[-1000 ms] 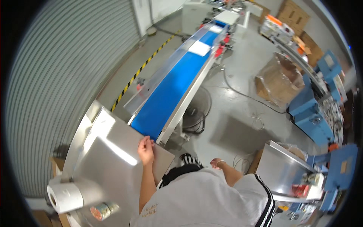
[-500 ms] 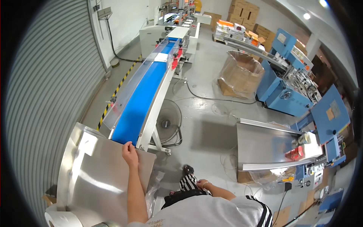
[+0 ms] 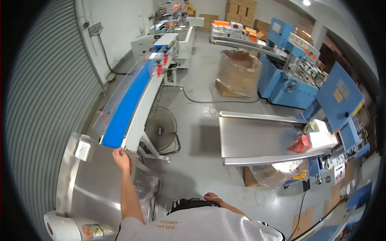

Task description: Placing individual paper sheets from a stack onto a moving conveyor belt in a production facility.

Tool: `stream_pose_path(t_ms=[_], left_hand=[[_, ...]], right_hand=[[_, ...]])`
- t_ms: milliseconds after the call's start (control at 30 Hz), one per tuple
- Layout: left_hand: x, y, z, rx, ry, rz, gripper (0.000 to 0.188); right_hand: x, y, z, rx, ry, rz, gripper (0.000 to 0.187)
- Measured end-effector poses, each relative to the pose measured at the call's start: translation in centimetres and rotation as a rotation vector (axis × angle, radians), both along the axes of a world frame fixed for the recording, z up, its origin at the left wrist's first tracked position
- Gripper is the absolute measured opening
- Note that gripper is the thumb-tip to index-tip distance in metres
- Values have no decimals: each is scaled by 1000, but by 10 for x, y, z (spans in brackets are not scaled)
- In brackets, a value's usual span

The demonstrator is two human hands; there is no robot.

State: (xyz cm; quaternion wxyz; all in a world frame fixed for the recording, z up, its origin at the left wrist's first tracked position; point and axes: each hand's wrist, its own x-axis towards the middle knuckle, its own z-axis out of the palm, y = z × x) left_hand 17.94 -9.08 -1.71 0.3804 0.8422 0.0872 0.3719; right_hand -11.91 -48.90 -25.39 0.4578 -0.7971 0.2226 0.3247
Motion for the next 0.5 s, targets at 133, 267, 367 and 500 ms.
stream_pose_path(t_ms=[133, 267, 367, 500], left_hand=[[-24, -58, -12, 138, 142, -3, 25], [-65, -212, 42, 93, 92, -436, 35], [-101, -327, 63, 119, -73, -748, 34], [-149, -419, 67, 158, -122, -1074, 27]], right_hand=[[-69, -51, -23, -8, -1, 41, 39], [-165, -116, -50, -560, -14, 777, 26], [-236, -150, -46, -545, 86, 698, 20], [-273, -176, -11, -242, 189, -6, 16]])
